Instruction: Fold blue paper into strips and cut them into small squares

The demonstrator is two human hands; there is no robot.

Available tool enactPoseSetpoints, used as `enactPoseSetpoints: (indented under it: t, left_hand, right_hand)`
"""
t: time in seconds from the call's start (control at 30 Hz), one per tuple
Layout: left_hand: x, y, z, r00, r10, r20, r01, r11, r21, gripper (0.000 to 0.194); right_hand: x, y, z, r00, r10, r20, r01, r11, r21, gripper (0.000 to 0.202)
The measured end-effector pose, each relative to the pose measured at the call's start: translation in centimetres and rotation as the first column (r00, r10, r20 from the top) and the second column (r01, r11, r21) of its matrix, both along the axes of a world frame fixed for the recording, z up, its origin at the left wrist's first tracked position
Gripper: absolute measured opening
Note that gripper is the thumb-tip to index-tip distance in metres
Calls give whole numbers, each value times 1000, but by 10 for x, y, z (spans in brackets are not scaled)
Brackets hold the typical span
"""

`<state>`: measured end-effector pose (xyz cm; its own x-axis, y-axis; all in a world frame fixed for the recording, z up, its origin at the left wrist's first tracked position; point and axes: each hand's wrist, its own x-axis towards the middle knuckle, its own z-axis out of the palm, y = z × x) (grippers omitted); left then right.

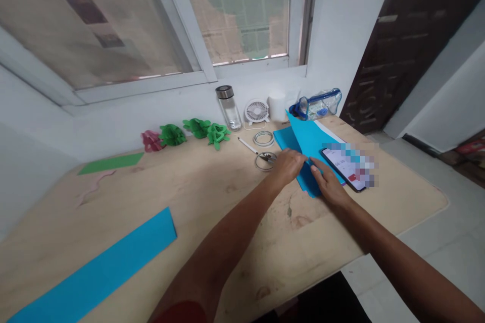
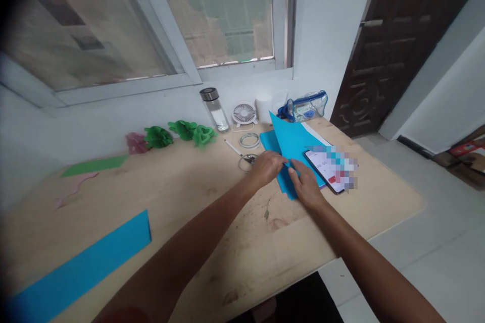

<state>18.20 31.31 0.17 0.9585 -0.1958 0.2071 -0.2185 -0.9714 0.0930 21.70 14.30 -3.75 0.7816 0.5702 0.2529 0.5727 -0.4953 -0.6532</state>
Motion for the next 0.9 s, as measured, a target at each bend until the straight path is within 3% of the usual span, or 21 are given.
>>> enactPoseSetpoints:
  t: [0.27, 0.57, 0.73, 0.9]
  left_hand:
    - [-2, 4, 2, 988, -131, 78, 122, 987, 108, 17]
    - [-25, 23, 12, 976, -150, 158, 121, 976, 179, 22]
    - [-71, 48, 24, 972, -74, 221, 37, 985, 169, 30]
    - [-152, 60, 34, 928, 7, 373, -58, 990, 127, 29]
  right_hand:
    - [15, -7, -8, 993, -14, -119, 4, 996, -88, 77]
    - [27, -9, -7, 989, -67, -130, 41, 979, -198, 96]
    - [32, -19, -6, 992, -49, -120, 19, 972, -236, 102]
    - [37, -32, -3, 995, -16, -102, -11, 966, -259, 102]
